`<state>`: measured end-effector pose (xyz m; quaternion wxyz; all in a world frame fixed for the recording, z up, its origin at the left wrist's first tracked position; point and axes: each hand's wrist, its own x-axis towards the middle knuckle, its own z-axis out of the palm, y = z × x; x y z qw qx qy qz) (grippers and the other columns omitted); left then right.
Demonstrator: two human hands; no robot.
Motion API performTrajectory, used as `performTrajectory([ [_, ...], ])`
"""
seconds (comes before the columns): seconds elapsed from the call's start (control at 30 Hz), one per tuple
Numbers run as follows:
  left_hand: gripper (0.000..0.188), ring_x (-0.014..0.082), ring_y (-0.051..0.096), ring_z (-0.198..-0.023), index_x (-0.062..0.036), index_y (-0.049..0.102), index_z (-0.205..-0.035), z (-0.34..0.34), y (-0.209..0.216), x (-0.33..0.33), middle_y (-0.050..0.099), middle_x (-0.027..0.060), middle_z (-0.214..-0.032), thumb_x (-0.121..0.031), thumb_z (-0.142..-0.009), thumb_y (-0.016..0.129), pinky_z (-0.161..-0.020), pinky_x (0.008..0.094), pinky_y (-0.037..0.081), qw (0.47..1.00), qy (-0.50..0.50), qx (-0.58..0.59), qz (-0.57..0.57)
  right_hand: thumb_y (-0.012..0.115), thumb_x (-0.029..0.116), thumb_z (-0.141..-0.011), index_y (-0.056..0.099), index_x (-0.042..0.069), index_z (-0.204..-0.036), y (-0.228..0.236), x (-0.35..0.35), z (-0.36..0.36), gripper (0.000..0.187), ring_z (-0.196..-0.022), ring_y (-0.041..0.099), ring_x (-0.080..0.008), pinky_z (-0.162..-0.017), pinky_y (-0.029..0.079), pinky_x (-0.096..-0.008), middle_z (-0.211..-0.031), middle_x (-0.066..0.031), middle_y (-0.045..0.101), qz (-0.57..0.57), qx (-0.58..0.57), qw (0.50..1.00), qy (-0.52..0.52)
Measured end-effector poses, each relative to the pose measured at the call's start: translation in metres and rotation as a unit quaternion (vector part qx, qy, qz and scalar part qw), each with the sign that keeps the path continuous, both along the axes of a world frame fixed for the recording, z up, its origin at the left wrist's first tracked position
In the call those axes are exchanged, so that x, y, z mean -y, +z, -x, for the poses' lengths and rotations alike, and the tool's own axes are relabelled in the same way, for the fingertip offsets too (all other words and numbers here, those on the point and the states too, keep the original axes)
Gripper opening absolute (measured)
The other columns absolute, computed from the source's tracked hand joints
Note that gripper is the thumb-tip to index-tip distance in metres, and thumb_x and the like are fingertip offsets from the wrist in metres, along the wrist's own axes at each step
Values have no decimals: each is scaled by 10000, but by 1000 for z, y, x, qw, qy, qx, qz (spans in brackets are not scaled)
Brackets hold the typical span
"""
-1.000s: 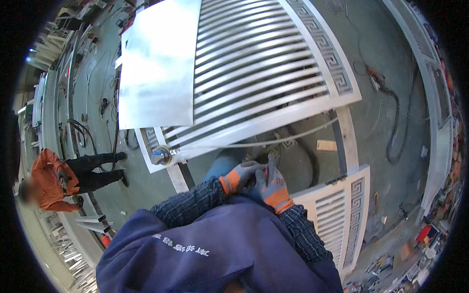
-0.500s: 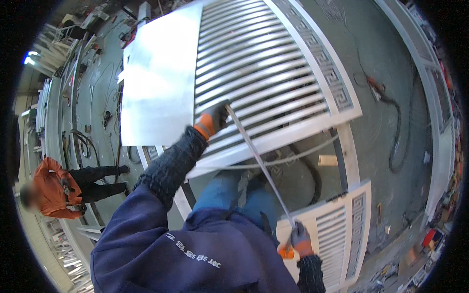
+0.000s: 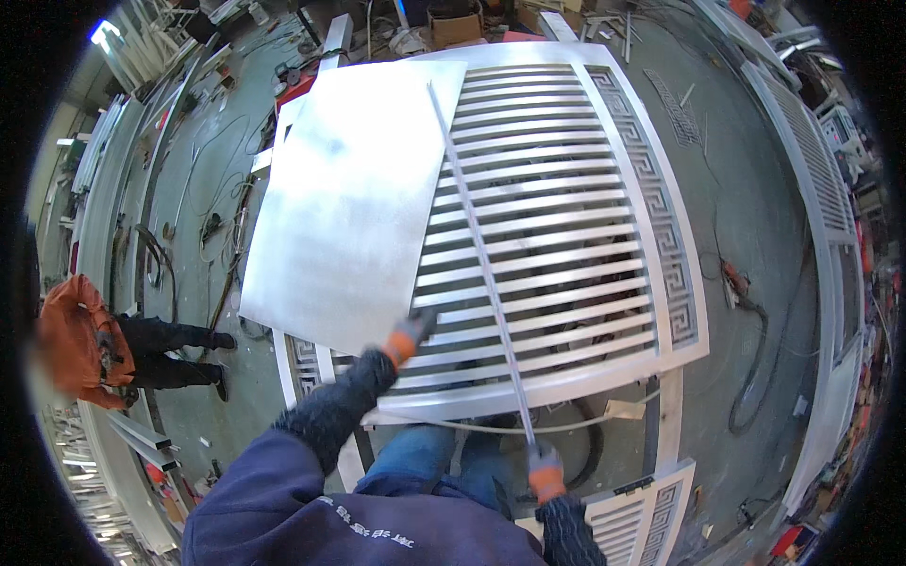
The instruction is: The person measures and marks a large white metal panel with a tape measure, then uses a rubber mallet to tap the panel into position. They then use an angle grinder to cut and smooth the edges of the panel. The person handles the panel and tools throughout the process.
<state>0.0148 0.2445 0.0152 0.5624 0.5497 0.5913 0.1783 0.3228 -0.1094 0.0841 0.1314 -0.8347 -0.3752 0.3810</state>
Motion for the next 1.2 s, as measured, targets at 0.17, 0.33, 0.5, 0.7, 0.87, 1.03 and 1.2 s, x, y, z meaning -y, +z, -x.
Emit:
performTrajectory([
  [0.17,753,372,572,-1285,-103,608,-1398,34,36,158,645,186,-1346,-660,-893,649,-1159,490,386,950,-203,-239,-14,598,318,-969,740,24,-994,-41,-250,3,328,-876,695,-467,-780,529,-533,-909,-251,733,-12,-98,995,0],
  [0.33,776,336,518,-1355,-189,546,-1467,53,25,213,599,147,-1415,-648,-852,659,-1215,566,258,868,-394,-301,-10,669,196,-891,758,71,-902,-78,-382,-16,154,-842,729,-373,-767,591,-464,-885,-193,746,-97,192,872,439],
  [0.5,528,331,609,-1235,-183,674,-1299,49,21,216,678,132,-1294,-529,-903,627,-1120,487,383,858,-402,-316,44,646,143,-909,747,76,-853,-46,-410,12,134,-828,739,-335,-748,597,-439,-825,-137,745,95,116,873,465],
  [0.7,425,326,631,-1212,-190,687,-1282,52,23,228,697,127,-1267,-388,-917,598,-1072,476,432,871,-378,-312,38,658,228,-908,763,94,-889,-73,-422,7,171,-830,736,-367,-726,584,-476,-850,-166,749,2,126,887,444],
  [0.87,416,322,620,-1227,-190,696,-1262,56,13,253,702,118,-1253,-384,-906,605,-1071,478,434,884,-340,-320,33,663,178,-917,763,64,-839,-79,-433,3,170,-786,745,-353,-675,604,-453,-821,-167,748,11,135,878,459],
  [1.03,448,315,614,-1229,-182,694,-1271,62,2,266,695,120,-1258,-408,-892,617,-1112,475,402,881,-341,-326,37,773,118,-780,745,44,-916,-84,-386,-2,157,-827,741,-375,-720,609,-462,-855,-185,746,-23,205,845,493],
  [1.2,603,389,458,-1414,-166,567,-1472,47,-2,274,536,195,-1496,-394,-915,604,-1183,548,332,769,-478,-419,68,560,320,-1004,708,17,-980,-104,-263,-21,338,-699,708,-334,-645,591,-431,-759,-196,708,43,25,945,324],
])
